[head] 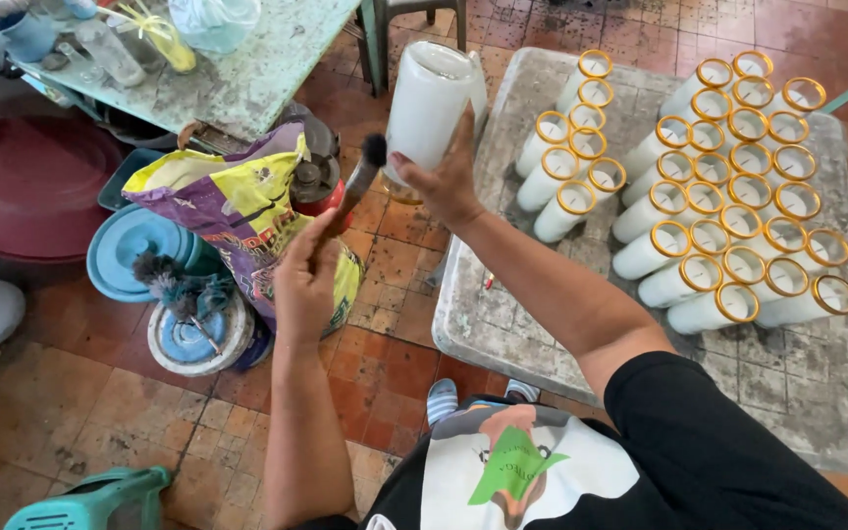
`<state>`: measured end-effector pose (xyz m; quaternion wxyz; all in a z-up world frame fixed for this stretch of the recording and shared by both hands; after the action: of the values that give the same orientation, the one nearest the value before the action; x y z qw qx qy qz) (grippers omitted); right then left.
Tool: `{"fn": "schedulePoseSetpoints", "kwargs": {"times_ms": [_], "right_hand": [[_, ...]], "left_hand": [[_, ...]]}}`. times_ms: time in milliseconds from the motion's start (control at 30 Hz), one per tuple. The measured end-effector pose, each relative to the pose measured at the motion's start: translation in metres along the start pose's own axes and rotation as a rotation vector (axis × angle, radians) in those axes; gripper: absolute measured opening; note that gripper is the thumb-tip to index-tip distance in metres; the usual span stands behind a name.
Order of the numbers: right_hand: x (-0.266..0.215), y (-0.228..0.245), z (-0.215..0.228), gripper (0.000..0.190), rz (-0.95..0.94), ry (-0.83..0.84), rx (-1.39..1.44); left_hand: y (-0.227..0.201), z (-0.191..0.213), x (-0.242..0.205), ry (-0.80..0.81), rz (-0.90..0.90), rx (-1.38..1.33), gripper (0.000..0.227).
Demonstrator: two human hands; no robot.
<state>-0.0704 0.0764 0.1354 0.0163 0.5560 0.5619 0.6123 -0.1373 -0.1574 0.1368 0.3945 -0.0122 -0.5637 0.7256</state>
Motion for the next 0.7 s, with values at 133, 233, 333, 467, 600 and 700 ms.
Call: {"fn": "schedulePoseSetpoints", "kwargs": {"times_ms": [133,233,333,467,600,700], "right_hand": [[0.001,0.004,-0.001,0.098,-0.008,0.022,0.058],[0.001,0.004,-0.002,0.104,0.009,-0.040,-0.032],[0.009,-0.004,0.017,0.088,-0.119,-0.105,-0.001],[0.025,0.023,0.017,0.076,-0.875,-0.505,0.577],[0.012,-0.053,0.059,0.059,-0.993,-0.452,0.738],[-0.007,-0.039,0.049,0.060,-1.004,-0.455,0.703]], "left_hand": [[-0.001,0.016,0.006,-0.321,-0.068,0.094,0.026],[-0.010,0.002,0.001,0.000,-0.035,-0.027,0.035],[-0.018,0.027,0.001,-0.318,-0.098,0.249,0.033],[-0.049,0.026,-0.020,-0.179,-0.171,0.269,0.033],[-0.036,-0.008,-0.030,-0.255,-0.344,0.811,0.031],[-0.043,-0.022,-0.019,-0.281,-0.337,0.879,0.027]]}}
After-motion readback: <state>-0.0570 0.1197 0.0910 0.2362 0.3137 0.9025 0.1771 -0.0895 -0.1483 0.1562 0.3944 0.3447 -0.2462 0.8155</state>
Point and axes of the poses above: each hand's wrist, its own x-axis towards the middle knuckle, its own z-axis out of the back of the hand, y = z × x, the point moved 3 cm from there along x, towards the middle knuckle, and after that the axes turned 10 degrees about x, right-handed, at the moved point
